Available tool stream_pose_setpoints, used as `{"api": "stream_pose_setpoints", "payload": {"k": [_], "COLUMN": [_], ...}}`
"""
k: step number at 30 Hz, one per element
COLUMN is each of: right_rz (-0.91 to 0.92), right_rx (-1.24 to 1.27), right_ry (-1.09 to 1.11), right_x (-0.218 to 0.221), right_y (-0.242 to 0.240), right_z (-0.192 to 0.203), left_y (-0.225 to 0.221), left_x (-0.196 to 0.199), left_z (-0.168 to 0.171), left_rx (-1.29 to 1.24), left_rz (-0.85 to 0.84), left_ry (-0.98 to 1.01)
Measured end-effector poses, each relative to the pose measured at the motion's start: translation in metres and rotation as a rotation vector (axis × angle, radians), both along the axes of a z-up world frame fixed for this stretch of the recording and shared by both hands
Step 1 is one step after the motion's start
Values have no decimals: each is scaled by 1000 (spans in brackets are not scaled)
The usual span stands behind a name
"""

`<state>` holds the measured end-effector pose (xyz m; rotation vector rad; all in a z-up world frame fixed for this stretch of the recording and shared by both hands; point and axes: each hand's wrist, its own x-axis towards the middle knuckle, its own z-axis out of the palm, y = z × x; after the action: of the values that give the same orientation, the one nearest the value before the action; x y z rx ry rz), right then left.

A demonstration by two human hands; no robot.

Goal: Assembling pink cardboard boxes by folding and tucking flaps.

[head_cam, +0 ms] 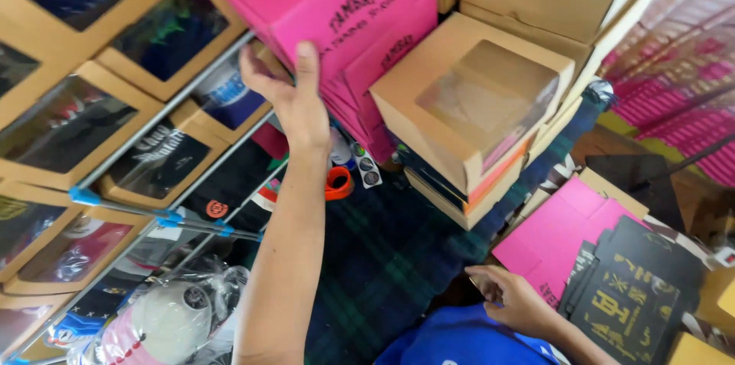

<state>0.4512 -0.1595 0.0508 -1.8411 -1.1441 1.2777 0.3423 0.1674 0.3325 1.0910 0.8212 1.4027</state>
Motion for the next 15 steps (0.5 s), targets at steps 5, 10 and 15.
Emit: {"api": "stream_pose_setpoints", "payload": {"k": [5,10,15], "right_rz": [87,141,179], "right_rx": [181,71,-61], "right_ry": [-182,-167,-155], "right_x": [25,29,45], "right_y": [-10,-14,-25], "right_z": [-89,-70,-71], "left_y": [22,83,39], "left_x": [17,-12,11], "left_z": [-42,-86,-49], "left_rx": [680,689,1097], "left_rz": [101,270,42], "left_ry": [344,709,650]}}
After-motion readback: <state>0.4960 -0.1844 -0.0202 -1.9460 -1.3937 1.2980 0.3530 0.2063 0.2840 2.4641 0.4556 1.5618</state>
